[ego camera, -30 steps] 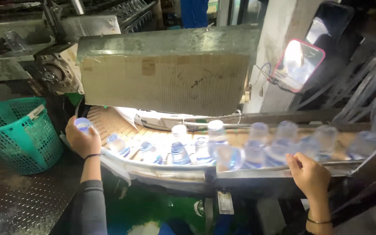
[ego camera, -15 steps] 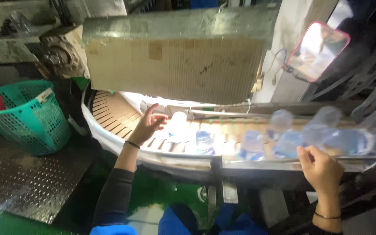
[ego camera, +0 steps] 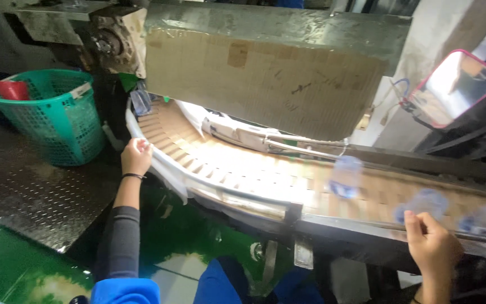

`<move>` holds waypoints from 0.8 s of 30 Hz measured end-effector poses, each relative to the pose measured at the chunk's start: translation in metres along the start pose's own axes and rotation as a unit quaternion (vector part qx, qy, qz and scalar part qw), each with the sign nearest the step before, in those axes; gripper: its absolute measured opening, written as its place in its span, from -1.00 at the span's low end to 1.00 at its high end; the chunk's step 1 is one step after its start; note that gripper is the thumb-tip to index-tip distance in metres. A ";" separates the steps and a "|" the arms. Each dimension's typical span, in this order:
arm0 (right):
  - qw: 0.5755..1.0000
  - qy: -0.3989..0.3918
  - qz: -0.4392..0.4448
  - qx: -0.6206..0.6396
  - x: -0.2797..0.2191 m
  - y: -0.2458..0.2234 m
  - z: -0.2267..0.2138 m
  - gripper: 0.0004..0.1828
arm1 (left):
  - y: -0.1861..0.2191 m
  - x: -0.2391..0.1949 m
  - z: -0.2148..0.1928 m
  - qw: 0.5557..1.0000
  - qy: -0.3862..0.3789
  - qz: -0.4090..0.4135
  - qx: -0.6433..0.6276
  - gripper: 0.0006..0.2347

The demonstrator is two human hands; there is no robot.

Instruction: Organizing plastic water cups from a conveyor belt into a tray at a water production facility.

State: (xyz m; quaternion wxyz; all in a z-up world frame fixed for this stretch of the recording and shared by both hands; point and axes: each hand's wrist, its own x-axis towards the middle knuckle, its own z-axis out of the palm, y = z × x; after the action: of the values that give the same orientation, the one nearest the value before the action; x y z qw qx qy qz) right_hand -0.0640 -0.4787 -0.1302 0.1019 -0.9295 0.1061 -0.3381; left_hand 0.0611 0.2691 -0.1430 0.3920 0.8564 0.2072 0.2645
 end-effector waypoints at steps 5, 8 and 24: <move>1.000 -0.019 0.012 -0.004 -0.001 0.007 0.004 -0.42 | 0.020 -0.009 0.005 0.999 -0.037 0.002 0.009 -0.68; 1.000 -0.020 0.008 0.004 -0.001 0.002 0.000 -0.50 | 0.010 0.002 0.026 0.996 -0.042 0.056 0.047 -0.66; 1.000 -0.004 0.000 -0.008 0.007 -0.017 -0.022 -0.60 | 0.046 -0.006 0.097 0.966 -0.089 0.132 0.202 -0.40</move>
State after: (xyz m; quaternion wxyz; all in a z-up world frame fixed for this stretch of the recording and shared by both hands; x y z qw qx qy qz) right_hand -0.0711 -0.4667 -0.1049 0.0948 -0.9318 0.1086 -0.3332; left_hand 0.1225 0.1833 -0.1628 0.1892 0.9578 0.1055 0.1891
